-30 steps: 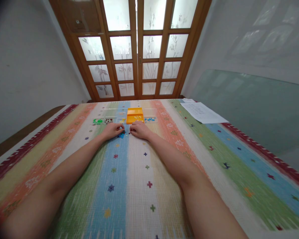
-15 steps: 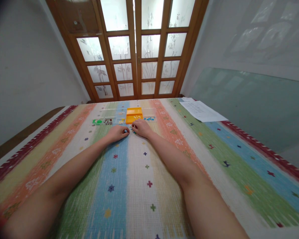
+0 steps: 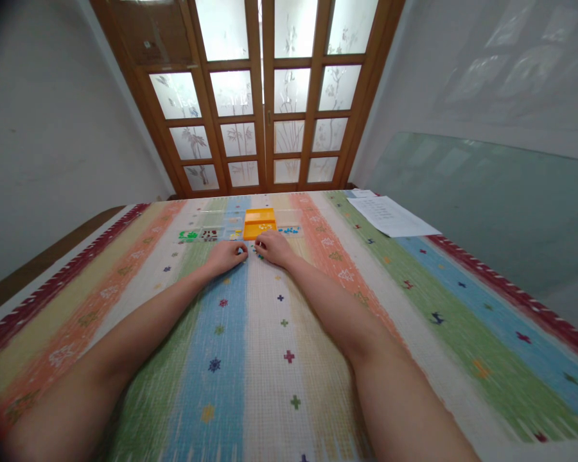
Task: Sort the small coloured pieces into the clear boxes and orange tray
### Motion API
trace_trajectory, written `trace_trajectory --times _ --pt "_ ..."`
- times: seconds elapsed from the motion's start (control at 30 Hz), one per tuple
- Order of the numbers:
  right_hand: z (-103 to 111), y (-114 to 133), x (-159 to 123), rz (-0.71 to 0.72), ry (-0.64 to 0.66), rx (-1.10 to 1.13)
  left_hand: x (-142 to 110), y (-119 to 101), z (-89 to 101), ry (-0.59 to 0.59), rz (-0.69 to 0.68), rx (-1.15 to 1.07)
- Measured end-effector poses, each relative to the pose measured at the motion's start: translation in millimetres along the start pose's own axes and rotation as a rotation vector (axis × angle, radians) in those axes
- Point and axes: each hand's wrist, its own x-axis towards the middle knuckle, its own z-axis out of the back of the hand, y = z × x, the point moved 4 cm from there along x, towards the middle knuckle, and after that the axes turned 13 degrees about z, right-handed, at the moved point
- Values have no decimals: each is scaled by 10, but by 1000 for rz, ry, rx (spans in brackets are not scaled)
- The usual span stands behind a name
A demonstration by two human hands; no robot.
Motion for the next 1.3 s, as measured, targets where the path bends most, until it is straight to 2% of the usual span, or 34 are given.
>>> trace_trajectory --times 0.13,0.4,0.67,0.87,1.3 --pt "6 12 1 16 0 1 80 196 71 -72 96 -25" --pt "-19 99 26 62 68 -6 263 805 206 -248 294 -82" --pt "-39 206 56 146 148 4 332 1264 255 -333 480 -132" --pt "-42 291 79 204 187 37 328 1391 276 -339 539 -148" --pt "-57 338 73 225 202 91 305 1408 298 -347 593 -158"
